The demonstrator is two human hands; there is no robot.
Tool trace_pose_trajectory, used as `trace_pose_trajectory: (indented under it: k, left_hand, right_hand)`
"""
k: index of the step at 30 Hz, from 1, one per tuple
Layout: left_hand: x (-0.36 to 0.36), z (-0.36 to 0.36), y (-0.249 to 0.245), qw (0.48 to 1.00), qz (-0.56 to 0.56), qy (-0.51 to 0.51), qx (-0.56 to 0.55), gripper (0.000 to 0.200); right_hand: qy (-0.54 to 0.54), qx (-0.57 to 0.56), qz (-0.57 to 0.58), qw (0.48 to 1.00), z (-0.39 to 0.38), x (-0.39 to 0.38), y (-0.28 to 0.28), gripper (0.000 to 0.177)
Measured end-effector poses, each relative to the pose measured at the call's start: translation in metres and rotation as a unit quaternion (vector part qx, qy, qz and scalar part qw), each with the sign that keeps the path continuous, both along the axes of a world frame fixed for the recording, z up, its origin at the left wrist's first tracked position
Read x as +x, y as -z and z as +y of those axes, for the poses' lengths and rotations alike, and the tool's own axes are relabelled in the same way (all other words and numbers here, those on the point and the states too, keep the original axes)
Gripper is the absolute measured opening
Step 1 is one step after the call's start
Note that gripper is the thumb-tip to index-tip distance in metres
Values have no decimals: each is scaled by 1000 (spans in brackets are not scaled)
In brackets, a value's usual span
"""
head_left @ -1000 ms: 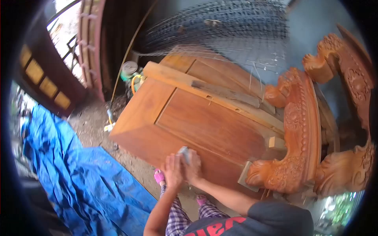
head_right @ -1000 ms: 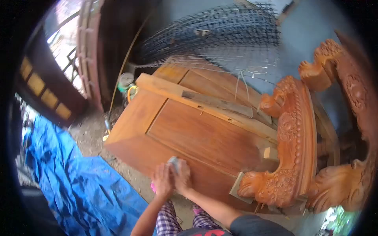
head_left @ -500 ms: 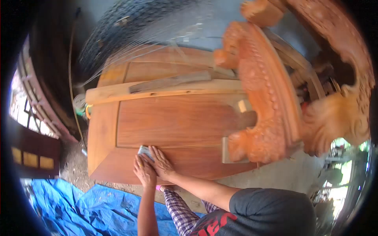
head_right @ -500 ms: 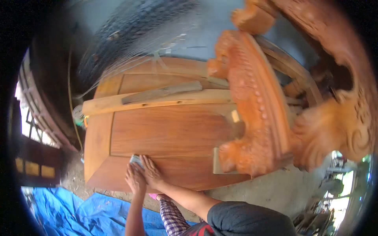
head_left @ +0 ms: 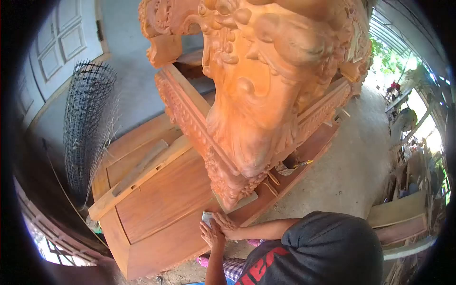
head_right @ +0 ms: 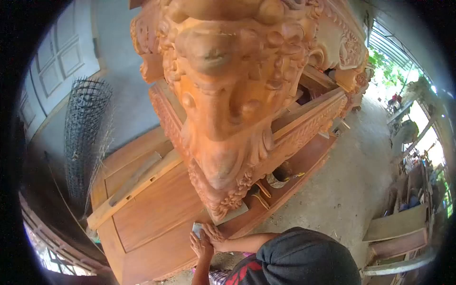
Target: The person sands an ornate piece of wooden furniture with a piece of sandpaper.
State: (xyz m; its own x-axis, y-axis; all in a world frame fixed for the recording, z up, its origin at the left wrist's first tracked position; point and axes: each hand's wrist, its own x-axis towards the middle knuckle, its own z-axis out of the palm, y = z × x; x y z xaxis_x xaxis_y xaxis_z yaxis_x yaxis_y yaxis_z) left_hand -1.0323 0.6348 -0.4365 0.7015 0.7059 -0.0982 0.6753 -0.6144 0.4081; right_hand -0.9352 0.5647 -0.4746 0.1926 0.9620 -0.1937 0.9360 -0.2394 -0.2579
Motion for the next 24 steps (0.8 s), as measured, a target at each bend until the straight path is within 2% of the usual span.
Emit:
trace_pose_trajectory:
  k: [2, 4, 5, 7, 10, 13, 15, 17, 20, 22, 24]
  left_hand:
    - [-11, -7, 11, 999, 2, -41, -11, 58]
    - [-26, -2, 22, 999, -41, -14, 0, 61]
    - [-36, -2, 28, 998, -59, -38, 5, 62]
    - [-53, -1, 18, 994, -51, -92, -18, 64]
    - [-105, -8, 15, 987, -49, -154, -12, 65]
    - [-162, -1, 24, 975, -15, -219, 12, 66]
    - [-197, 10, 26, 954, -2, -298, 1, 67]
    - [-227, 28, 22, 943, 8, -333, -24, 66]
    - [-260, 61, 29, 919, 38, -391, 30, 66]
    - [-273, 89, 26, 915, 34, -400, 32, 65]
    - [-279, 116, 28, 913, 29, -407, 29, 65]
  right_hand:
    - [16, -4, -8, 1000, 1, 1, -3, 87]
    - [-6, 1, 0, 1000, 5, -7, -13, 88]
    - [-22, 13, 10, 1000, 6, -1, -24, 87]
    - [-29, 103, 26, 994, 17, 0, -40, 72]
    - [-10, 130, -8, 991, 39, -4, -5, 70]
    - [12, 108, -8, 994, 85, -49, -6, 72]
    - [10, 143, 4, 990, 129, -106, -8, 73]
    - [-50, 187, 61, 979, 181, -169, 0, 74]
    - [-159, 191, 118, 961, 259, -253, 0, 65]
    - [-194, 192, 141, 951, 292, -275, 0, 64]
    - [-226, 190, 162, 942, 307, -261, 0, 62]
